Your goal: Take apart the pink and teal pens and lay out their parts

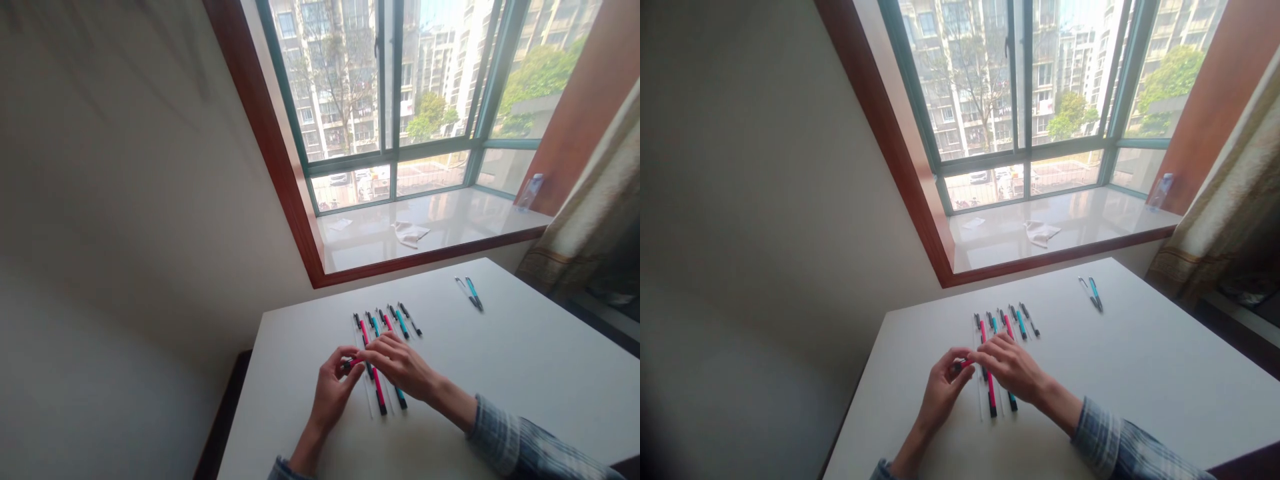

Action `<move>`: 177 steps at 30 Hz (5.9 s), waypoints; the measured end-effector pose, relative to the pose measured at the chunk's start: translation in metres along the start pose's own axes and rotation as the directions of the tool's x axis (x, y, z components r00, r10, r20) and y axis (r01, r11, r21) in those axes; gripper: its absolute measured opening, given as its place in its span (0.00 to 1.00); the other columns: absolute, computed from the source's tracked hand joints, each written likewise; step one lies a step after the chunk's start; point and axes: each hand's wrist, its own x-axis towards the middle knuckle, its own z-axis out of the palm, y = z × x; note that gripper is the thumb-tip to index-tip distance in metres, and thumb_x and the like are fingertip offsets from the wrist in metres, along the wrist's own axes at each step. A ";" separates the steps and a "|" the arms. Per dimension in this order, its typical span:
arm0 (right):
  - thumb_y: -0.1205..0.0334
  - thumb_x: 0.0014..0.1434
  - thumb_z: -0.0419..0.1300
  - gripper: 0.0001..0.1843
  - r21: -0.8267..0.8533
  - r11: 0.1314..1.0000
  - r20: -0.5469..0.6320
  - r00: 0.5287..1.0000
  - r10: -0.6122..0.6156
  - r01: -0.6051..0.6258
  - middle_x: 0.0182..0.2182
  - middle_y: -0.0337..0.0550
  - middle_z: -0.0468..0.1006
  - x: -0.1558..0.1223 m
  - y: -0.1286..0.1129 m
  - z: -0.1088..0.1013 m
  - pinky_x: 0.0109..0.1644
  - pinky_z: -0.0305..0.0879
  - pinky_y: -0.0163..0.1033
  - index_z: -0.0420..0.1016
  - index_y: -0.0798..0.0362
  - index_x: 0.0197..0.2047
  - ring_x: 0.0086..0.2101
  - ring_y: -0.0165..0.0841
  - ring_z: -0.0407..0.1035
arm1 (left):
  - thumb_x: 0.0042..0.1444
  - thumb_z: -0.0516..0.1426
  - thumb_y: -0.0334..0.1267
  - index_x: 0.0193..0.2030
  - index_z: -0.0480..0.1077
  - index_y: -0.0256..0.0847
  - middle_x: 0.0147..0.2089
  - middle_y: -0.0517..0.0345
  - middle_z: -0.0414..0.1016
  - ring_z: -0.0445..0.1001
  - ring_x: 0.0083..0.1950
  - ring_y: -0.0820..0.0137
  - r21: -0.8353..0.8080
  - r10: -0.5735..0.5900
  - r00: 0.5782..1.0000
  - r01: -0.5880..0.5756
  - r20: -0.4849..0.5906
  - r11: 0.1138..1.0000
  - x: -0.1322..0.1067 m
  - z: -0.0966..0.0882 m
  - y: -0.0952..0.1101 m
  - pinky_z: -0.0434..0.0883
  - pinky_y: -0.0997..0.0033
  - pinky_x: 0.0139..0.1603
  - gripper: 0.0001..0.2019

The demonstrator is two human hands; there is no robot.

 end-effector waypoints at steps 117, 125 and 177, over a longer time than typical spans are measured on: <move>0.69 0.65 0.59 0.09 0.050 0.811 0.272 0.790 0.550 -0.582 0.37 0.45 0.83 -0.043 0.030 -0.024 0.41 0.71 0.39 0.81 0.52 0.42 0.34 0.36 0.76 | 0.72 0.49 0.52 0.42 0.74 0.38 0.28 0.62 0.59 0.58 0.32 0.70 0.053 0.035 0.998 -0.038 0.043 0.998 -0.006 0.001 -0.002 0.59 0.70 0.36 0.21; 0.68 0.66 0.59 0.10 0.026 0.814 0.263 0.789 0.555 -0.581 0.39 0.46 0.83 -0.039 0.034 -0.021 0.42 0.73 0.39 0.82 0.52 0.44 0.36 0.37 0.77 | 0.71 0.49 0.53 0.43 0.74 0.39 0.29 0.62 0.61 0.61 0.32 0.69 0.079 0.030 0.999 -0.033 0.045 0.996 -0.006 0.001 -0.001 0.60 0.70 0.37 0.21; 0.43 0.67 0.60 0.22 0.323 0.704 0.104 0.763 0.639 -0.633 0.25 0.38 0.74 0.014 -0.029 -0.035 0.32 0.64 0.37 0.70 0.51 0.29 0.28 0.32 0.65 | 0.72 0.47 0.54 0.32 0.61 0.41 0.29 0.63 0.61 0.59 0.30 0.71 0.213 0.001 0.957 -0.066 0.290 0.975 -0.013 0.005 0.004 0.58 0.71 0.34 0.22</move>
